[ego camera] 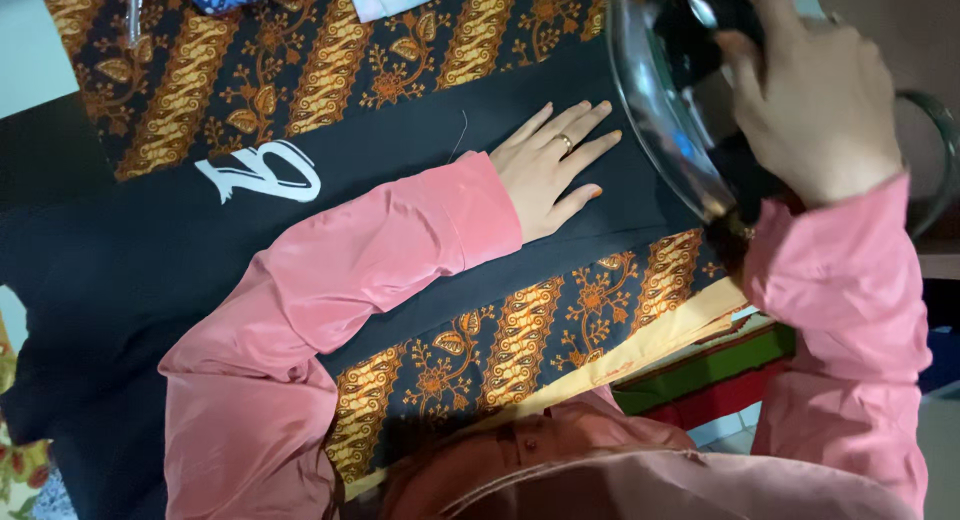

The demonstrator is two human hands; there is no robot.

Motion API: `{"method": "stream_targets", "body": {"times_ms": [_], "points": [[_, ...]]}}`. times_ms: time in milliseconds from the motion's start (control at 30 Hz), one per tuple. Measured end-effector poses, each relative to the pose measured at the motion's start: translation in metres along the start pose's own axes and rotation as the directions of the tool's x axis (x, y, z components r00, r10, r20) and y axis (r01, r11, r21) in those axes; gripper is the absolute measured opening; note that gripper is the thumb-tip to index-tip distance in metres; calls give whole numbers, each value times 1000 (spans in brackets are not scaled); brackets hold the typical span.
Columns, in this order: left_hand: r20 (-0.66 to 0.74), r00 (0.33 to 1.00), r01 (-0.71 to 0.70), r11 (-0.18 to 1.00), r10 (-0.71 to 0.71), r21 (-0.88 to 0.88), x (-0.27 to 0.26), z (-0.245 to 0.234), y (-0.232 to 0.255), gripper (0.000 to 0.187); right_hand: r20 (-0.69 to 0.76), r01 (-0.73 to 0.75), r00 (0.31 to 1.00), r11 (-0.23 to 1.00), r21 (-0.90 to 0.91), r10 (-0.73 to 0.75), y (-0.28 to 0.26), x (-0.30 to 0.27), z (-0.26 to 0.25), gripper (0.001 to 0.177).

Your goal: The person irons a black t-shirt on a patterned ironing board, smoothing the fabric with their hands and using a steam iron to remove wrinkles. They adjust the shirt's position and fold the sleeves before continuing to iron different sections.

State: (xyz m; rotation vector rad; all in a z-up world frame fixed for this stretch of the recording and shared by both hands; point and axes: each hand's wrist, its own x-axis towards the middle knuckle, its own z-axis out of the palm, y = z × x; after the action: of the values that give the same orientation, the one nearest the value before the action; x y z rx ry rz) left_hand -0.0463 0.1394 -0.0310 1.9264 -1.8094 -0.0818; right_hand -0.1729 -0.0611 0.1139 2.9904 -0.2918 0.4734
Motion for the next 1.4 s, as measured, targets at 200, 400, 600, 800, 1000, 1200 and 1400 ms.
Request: {"method": "stream_targets", "body": {"times_ms": [200, 400, 600, 800, 1000, 1200, 1400], "points": [[30, 999, -30, 998, 32, -58, 2, 5, -22, 68, -20, 28, 999, 999, -32, -29, -4, 8, 24, 17], [65, 998, 10, 1000, -11, 11, -40, -20, -20, 74, 110, -27, 993, 998, -50, 33, -23, -8, -6, 32], [62, 997, 43, 999, -44, 17, -43, -25, -14, 74, 71, -50, 996, 998, -42, 53, -52, -17, -18, 52], [46, 997, 67, 996, -69, 61, -42, -28, -10, 73, 103, -87, 991, 996, -13, 88, -62, 4, -17, 49], [61, 983, 165, 980, -172, 109, -44, -34, -9, 76, 120, -80, 989, 997, -8, 80, -59, 9, -12, 47], [52, 983, 168, 980, -174, 103, -45, -36, -9, 76, 98, -29, 995, 997, 72, 22, -61, -14, -24, 52], [52, 979, 194, 978, -198, 70, -44, -36, -9, 91, 218, -155, 963, 987, -40, 160, -71, -20, -32, 53]]}}
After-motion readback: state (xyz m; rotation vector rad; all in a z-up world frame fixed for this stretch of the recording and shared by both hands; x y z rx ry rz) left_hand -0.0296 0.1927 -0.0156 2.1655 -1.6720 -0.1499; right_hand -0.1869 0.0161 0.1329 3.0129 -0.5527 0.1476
